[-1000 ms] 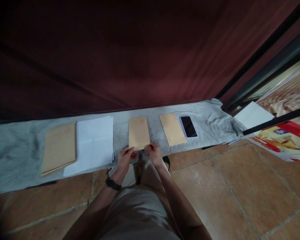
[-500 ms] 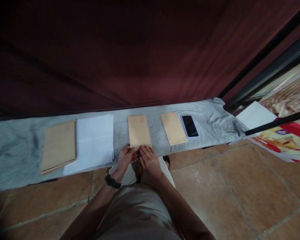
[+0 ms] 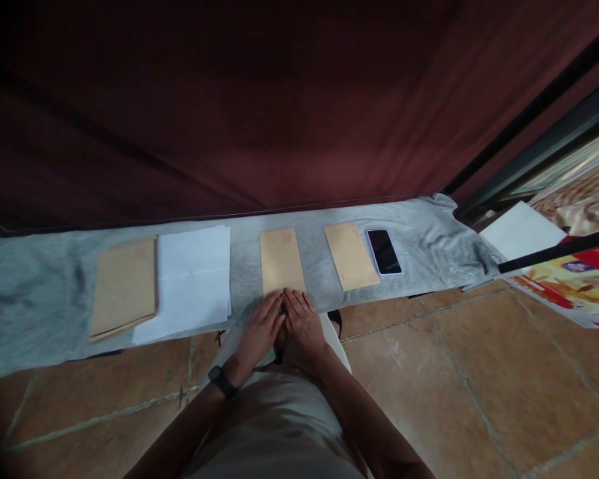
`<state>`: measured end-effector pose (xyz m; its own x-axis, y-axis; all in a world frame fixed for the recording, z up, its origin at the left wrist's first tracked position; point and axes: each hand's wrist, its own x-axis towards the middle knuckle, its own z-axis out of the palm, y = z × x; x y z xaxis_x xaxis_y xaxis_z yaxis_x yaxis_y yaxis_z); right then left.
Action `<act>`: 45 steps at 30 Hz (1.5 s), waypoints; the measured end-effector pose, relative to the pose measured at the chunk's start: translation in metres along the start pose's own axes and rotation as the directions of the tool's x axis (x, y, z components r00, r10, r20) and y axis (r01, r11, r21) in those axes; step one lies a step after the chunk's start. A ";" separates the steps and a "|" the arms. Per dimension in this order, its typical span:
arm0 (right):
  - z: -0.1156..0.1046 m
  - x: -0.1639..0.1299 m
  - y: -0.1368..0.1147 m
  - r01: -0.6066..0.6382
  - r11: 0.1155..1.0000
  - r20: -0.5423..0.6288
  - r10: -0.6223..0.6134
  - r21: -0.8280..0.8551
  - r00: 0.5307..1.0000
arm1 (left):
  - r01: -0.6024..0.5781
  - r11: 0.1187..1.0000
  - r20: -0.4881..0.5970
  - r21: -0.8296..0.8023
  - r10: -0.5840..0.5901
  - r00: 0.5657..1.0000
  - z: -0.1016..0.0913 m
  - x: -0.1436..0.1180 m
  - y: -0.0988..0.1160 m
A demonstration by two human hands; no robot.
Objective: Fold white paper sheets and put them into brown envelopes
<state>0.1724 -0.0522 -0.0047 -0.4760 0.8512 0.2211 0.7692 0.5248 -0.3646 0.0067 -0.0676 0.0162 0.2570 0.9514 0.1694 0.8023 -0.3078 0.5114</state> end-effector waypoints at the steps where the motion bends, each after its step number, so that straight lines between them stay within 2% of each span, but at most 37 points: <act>1: 0.000 -0.001 0.001 0.007 1.000 0.005 -0.007 0.000 1.000 | -0.029 0.997 0.020 0.068 0.028 0.999 0.003 -0.001 0.000; 6: -0.001 -0.004 0.008 0.006 1.000 -0.001 -0.006 -0.003 1.000 | -0.068 0.967 0.068 0.246 0.053 0.996 0.013 -0.004 -0.005; 20: -0.011 -0.014 0.025 -0.091 0.996 -0.045 0.091 0.008 0.995 | -0.006 0.941 0.019 0.340 0.000 1.000 0.004 -0.008 -0.007; 26: -0.008 -0.014 0.023 -0.099 0.995 -0.071 0.099 -0.002 0.993 | -0.088 0.950 0.079 0.301 0.067 0.995 0.012 0.005 0.005; 32: -0.007 -0.014 0.023 -0.101 0.995 -0.072 0.099 -0.022 0.992 | -0.084 0.950 0.085 0.301 0.061 0.995 0.022 0.017 0.014; 37: -0.006 -0.007 0.017 -0.116 0.992 -0.077 0.111 -0.057 0.991 | -0.074 0.933 0.089 0.352 0.045 0.995 0.021 0.013 0.008; 45: 0.002 0.005 0.000 -0.043 0.996 -0.042 0.040 -0.074 0.998 | -0.049 0.904 0.087 0.424 0.013 0.996 0.008 0.001 -0.008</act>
<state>0.1687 -0.0479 -0.0057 -0.4265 0.8709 0.2440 0.8183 0.4865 -0.3060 0.0049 -0.0643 0.0055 0.3130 0.9443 0.1018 0.9415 -0.3226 0.0971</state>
